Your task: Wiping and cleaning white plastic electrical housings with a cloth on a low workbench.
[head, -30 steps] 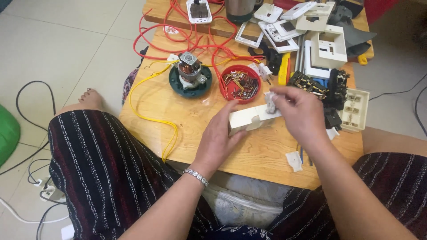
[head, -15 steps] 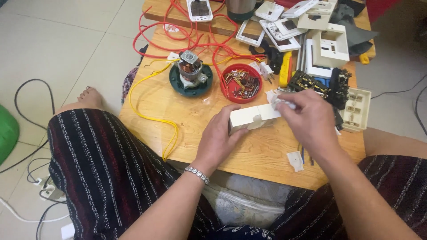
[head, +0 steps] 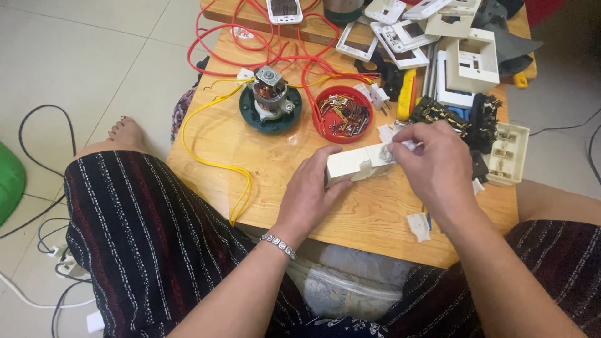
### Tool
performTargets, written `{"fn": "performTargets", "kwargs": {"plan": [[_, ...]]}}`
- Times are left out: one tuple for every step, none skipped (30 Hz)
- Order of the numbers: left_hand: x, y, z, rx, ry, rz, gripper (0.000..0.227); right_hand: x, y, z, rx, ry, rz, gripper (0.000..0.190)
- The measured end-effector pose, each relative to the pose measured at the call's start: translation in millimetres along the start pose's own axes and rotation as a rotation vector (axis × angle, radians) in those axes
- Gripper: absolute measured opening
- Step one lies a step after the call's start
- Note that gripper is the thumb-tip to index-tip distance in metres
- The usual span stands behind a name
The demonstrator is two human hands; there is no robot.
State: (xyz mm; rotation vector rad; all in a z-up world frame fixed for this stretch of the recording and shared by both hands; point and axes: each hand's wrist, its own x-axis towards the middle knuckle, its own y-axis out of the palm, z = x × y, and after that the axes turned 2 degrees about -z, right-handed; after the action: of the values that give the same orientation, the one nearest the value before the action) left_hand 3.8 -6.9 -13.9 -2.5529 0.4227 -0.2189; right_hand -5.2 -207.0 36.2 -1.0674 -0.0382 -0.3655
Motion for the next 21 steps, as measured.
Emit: {"fn": "performTargets", "kwargs": {"plan": [[-0.8,-0.3,-0.3,0.0,-0.001,0.0,0.059,-2.6,3.4,0.3,0.0,0.0,0.001,0.014],[-1.1,-0.7,-0.7,-0.001,0.001,0.0,0.059,-5.0,6.6,0.8,-0.023,-0.074,-0.038,0.013],[-1.5,-1.1,-1.1,-0.001,0.003,0.0,0.058,-7.4,9.8,1.2,-0.046,-0.149,-0.076,0.013],[-2.1,-0.9,-0.9,-0.003,0.002,0.002,0.058,-11.1,13.1,0.5,-0.048,-0.147,-0.074,0.013],[-2.6,-0.7,-0.7,-0.005,0.008,-0.001,0.059,-14.8,16.4,-0.3,-0.056,-0.221,-0.11,0.012],[-2.1,-1.2,-0.8,-0.005,0.018,-0.007,0.059,-17.4,19.6,-0.5,-0.063,-0.295,-0.15,0.01],[-1.5,-1.3,-0.7,-0.005,0.02,-0.006,0.059,-18.3,17.5,0.6,-0.063,-0.295,-0.151,0.01],[-1.8,-1.2,-0.5,-0.001,0.019,-0.008,0.059,-19.9,15.5,1.6,-0.071,-0.339,-0.138,0.013],[-2.2,-1.0,-0.3,0.004,0.019,-0.009,0.059,-21.5,13.5,2.4,-0.079,-0.383,-0.124,0.016],[-2.0,-0.6,0.2,0.003,0.019,-0.008,0.059,-20.5,13.1,-0.4,-0.08,-0.382,-0.124,0.016],[-1.9,-0.2,0.6,0.002,0.014,-0.006,0.059,-19.5,12.6,-3.2,-0.067,-0.36,-0.073,0.022],[-1.7,0.0,0.9,0.002,0.01,-0.006,0.059,-18.4,12.1,-5.8,-0.054,-0.339,-0.022,0.028],[-1.2,0.5,0.8,0.002,0.01,-0.006,0.059,-15.2,9.3,-7.2,-0.054,-0.338,-0.022,0.028],[-1.3,0.8,1.2,0.002,0.011,-0.01,0.059,-12.3,7.1,-8.4,-0.052,-0.275,0.023,0.027],[-1.5,0.9,1.6,0.002,0.013,-0.014,0.059,-9.5,5.0,-9.5,-0.051,-0.211,0.067,0.025],[-1.3,0.6,1.4,0.003,0.013,-0.015,0.059,-8.4,1.8,-4.3,-0.049,-0.212,0.067,0.025],[-1.1,0.4,1.1,0.0,0.01,-0.013,0.058,-7.4,-1.4,0.9,0.045,-0.121,0.064,0.029],[-1.6,0.4,1.0,-0.003,0.006,-0.01,0.058,-6.9,-4.5,5.8,0.14,-0.03,0.063,0.035],[-1.8,0.3,1.6,-0.002,0.005,-0.011,0.058,-6.6,-2.2,3.6,0.141,-0.031,0.064,0.035],[-1.3,0.6,1.9,-0.002,0.011,-0.012,0.058,-6.2,-0.3,1.0,0.117,-0.097,0.059,0.028],[-0.9,0.8,2.1,-0.001,0.017,-0.013,0.058,-5.8,1.6,-1.7,0.093,-0.163,0.055,0.022]]}}
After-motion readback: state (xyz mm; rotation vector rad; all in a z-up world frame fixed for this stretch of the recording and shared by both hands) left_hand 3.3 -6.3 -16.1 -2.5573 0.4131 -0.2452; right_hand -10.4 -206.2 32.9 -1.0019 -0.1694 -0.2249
